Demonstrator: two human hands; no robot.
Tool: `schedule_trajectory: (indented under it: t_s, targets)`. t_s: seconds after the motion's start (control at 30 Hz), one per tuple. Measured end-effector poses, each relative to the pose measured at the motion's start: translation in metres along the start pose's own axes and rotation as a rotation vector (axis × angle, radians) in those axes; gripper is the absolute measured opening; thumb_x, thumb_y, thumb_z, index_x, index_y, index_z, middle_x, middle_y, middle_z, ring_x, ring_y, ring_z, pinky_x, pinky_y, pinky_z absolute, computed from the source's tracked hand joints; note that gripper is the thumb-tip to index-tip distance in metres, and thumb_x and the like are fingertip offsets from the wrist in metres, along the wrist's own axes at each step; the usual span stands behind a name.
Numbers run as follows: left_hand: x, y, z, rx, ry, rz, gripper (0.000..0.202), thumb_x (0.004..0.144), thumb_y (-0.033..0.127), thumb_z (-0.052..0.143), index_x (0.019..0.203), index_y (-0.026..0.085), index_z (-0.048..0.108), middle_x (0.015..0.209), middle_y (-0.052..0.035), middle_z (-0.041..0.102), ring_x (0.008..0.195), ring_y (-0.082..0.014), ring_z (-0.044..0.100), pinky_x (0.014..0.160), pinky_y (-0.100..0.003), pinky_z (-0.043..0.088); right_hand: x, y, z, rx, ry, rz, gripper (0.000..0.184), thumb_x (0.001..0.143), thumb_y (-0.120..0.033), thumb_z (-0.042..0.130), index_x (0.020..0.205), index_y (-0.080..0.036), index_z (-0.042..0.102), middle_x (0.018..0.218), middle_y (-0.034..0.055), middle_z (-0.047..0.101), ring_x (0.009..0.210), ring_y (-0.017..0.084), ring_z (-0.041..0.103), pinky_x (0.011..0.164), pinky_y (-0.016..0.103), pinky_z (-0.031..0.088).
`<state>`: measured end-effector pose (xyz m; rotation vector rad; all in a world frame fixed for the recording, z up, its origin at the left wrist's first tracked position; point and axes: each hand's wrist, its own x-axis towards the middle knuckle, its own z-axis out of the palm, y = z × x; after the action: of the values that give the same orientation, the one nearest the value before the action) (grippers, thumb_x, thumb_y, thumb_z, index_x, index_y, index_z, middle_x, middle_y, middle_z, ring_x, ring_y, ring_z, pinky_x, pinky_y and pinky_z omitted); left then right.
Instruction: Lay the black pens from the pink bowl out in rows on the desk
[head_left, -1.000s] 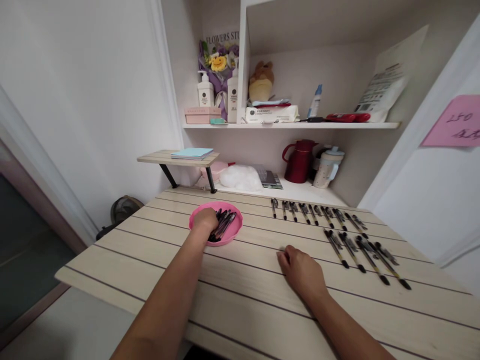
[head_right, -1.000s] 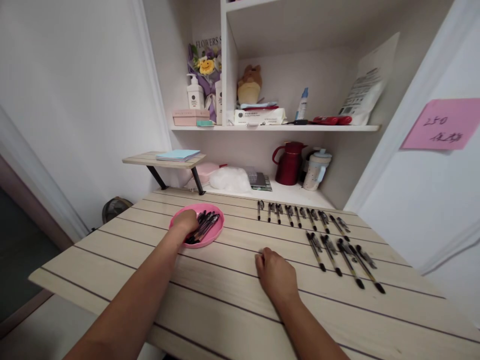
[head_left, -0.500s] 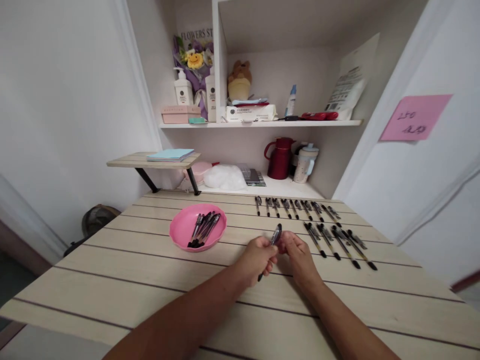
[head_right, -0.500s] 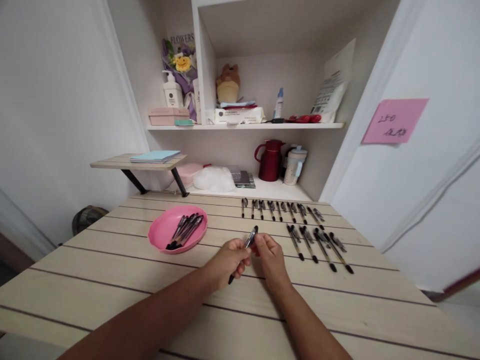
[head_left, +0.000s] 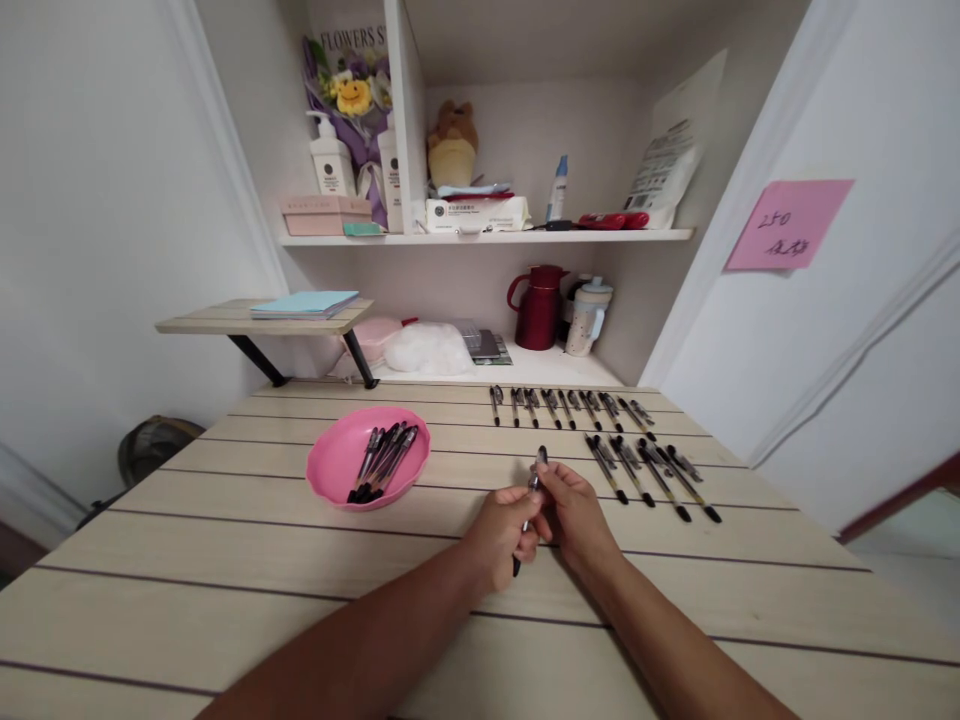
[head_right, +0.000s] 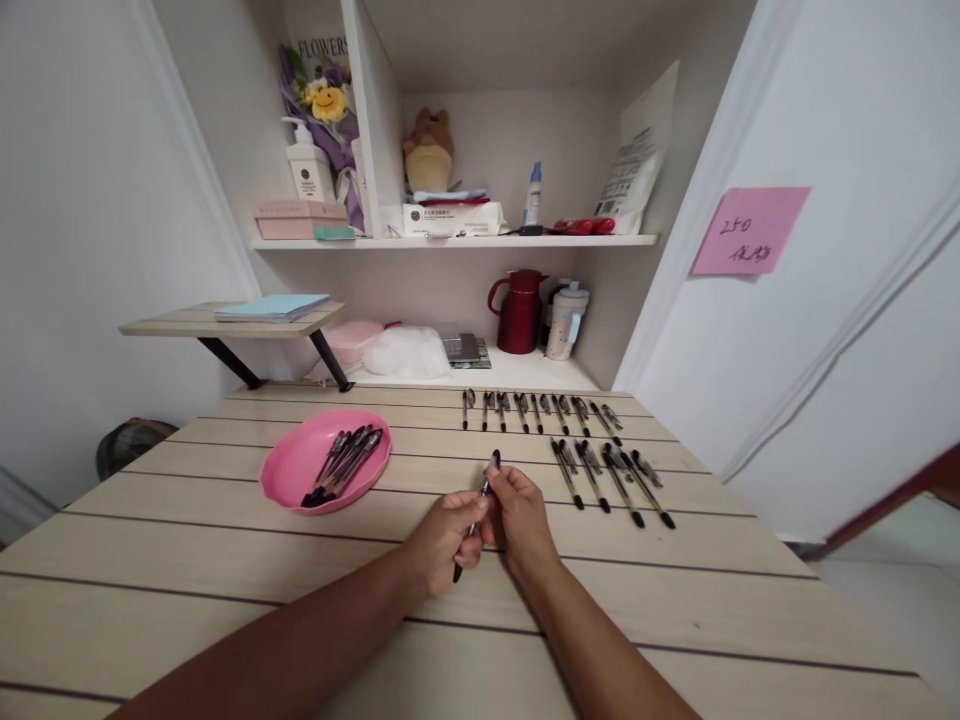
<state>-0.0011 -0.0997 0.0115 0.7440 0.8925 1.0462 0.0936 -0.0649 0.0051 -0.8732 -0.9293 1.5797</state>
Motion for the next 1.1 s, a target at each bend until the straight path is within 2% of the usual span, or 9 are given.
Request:
schedule_trajectory:
  t_s: [0.13,0.23,0.33,0.47,0.57,0.67,0.8,0.97,1.1]
  targets:
    - [-0.002,0.000,0.000,-0.015,-0.040,-0.064,0.031,0.070,0.039,0.058,0.089,0.017,0.050,0.050,0.0046,0.049,0.031,-0.0003,0.021,0.038,-0.017,0.008,0.004,-0.002,-0.006,0.084,-0.023,-0.007,0.030,0.067,-0.044,0.066,0.073,-0.019,0.049,0.044,-0.0090,0.043,0.029,0.005,0.034,0.027,0.017,0.025]
    - [-0.003,-0.002,0.001,0.010,-0.061,-0.052,0.039,0.072,0.047,0.055,0.099,0.019,0.049,0.050,0.0053,0.049,0.030,-0.0012,0.021,0.037,-0.017,0.009,0.006,-0.006,-0.009,0.073,-0.017,-0.070,0.029,0.067,-0.042,0.066,0.075,-0.019,0.051,0.050,-0.0070,0.047,0.036,0.005,0.038,0.034,0.017,0.031]
    - [-0.004,-0.004,0.001,0.058,-0.075,-0.050,0.046,0.073,0.055,0.049,0.100,0.018,0.050,0.048,0.0061,0.047,0.029,-0.0019,0.022,0.035,-0.017,0.011,0.009,-0.011,-0.014,0.073,0.001,-0.124,0.029,0.068,-0.043,0.066,0.078,-0.019,0.052,0.060,-0.0040,0.054,0.040,0.005,0.040,0.035,0.017,0.031]
    - [-0.006,-0.003,0.001,0.110,-0.094,-0.055,0.040,0.075,0.052,0.048,0.093,0.016,0.052,0.049,0.0064,0.047,0.029,-0.0016,0.022,0.034,-0.018,0.012,0.021,-0.021,-0.030,0.098,0.119,-0.228,0.032,0.063,-0.044,0.069,0.079,-0.021,0.054,0.069,-0.0015,0.058,0.052,0.009,0.053,0.044,0.021,0.043]
    - [-0.006,-0.003,0.001,0.117,-0.096,-0.038,0.035,0.076,0.049,0.046,0.090,0.017,0.052,0.048,0.0063,0.047,0.028,-0.0023,0.023,0.033,-0.018,0.011,0.032,-0.030,-0.051,0.003,0.287,-0.331,0.031,0.060,-0.041,0.071,0.076,-0.020,0.056,0.065,-0.0033,0.057,0.053,0.009,0.054,0.052,0.022,0.046]
    - [-0.005,-0.003,0.000,0.116,-0.106,-0.021,0.033,0.076,0.048,0.046,0.088,0.017,0.051,0.048,0.0065,0.046,0.028,-0.0025,0.023,0.033,-0.019,0.012,0.044,-0.041,-0.075,-0.241,0.429,-0.375,0.029,0.058,-0.039,0.070,0.073,-0.017,0.057,0.056,-0.0041,0.055,0.050,0.009,0.052,0.050,0.023,0.043]
    - [-0.005,-0.003,0.000,0.119,-0.120,-0.009,0.035,0.076,0.049,0.047,0.087,0.016,0.051,0.048,0.0066,0.047,0.028,-0.0020,0.024,0.033,-0.018,0.013,0.056,-0.056,-0.094,-0.782,0.469,-0.343,0.029,0.063,-0.038,0.063,0.079,-0.014,0.061,0.057,0.0009,0.060,0.052,0.014,0.055,0.051,0.026,0.040]
    - [-0.004,-0.003,0.000,0.124,-0.114,-0.010,0.034,0.075,0.048,0.047,0.085,0.016,0.051,0.048,0.0063,0.047,0.028,-0.0020,0.024,0.034,-0.019,0.013,0.068,-0.062,-0.084,-1.530,0.466,-0.263,0.021,0.067,-0.027,0.058,0.085,-0.016,0.061,0.073,0.0086,0.067,0.071,0.020,0.061,0.061,0.027,0.040]
    - [-0.003,-0.003,0.000,0.121,-0.112,-0.020,0.035,0.075,0.049,0.048,0.085,0.016,0.052,0.048,0.0061,0.048,0.029,-0.0015,0.023,0.034,-0.018,0.013,0.076,-0.052,-0.070,-1.788,0.386,-0.183,0.018,0.070,-0.018,0.053,0.087,-0.014,0.060,0.080,0.0129,0.067,0.079,0.022,0.062,0.064,0.027,0.040]
